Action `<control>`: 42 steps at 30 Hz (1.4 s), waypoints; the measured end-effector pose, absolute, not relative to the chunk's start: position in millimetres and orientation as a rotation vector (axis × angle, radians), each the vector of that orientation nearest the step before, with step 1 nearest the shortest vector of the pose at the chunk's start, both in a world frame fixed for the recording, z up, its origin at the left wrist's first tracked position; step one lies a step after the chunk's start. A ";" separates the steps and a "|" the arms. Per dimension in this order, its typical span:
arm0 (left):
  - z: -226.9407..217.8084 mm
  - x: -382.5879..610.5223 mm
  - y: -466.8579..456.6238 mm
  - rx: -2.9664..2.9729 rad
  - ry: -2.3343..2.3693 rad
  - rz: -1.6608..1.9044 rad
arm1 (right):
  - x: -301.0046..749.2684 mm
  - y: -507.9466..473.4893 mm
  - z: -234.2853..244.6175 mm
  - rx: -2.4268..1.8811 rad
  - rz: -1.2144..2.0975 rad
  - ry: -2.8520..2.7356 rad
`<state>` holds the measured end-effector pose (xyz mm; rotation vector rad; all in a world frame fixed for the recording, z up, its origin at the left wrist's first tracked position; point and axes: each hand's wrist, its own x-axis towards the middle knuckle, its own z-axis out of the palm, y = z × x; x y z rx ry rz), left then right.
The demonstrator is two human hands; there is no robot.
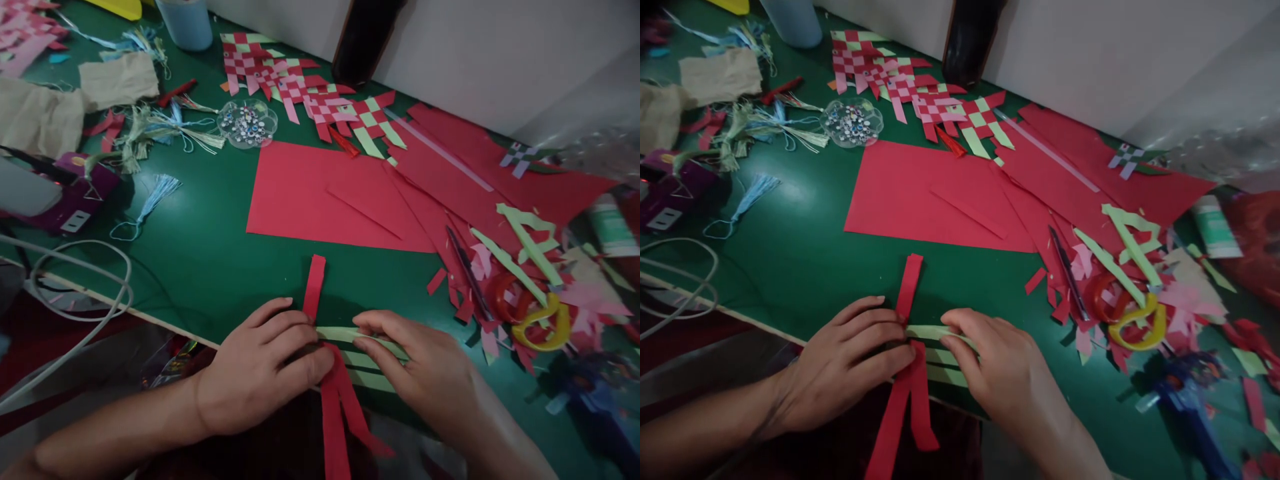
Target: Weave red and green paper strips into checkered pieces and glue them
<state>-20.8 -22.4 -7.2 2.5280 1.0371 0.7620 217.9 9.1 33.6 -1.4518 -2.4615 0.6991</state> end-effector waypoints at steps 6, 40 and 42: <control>-7.2 -21.0 -20.7 2.538 1.041 0.769 | 217.5 13.1 38.6 -1.502 0.846 -2.370; -6.6 -18.0 -21.1 2.553 1.090 0.746 | 202.6 13.8 31.3 -1.187 0.877 -2.383; -6.7 -17.4 -21.7 2.554 1.100 0.755 | 205.6 16.7 35.8 -1.185 0.869 -2.417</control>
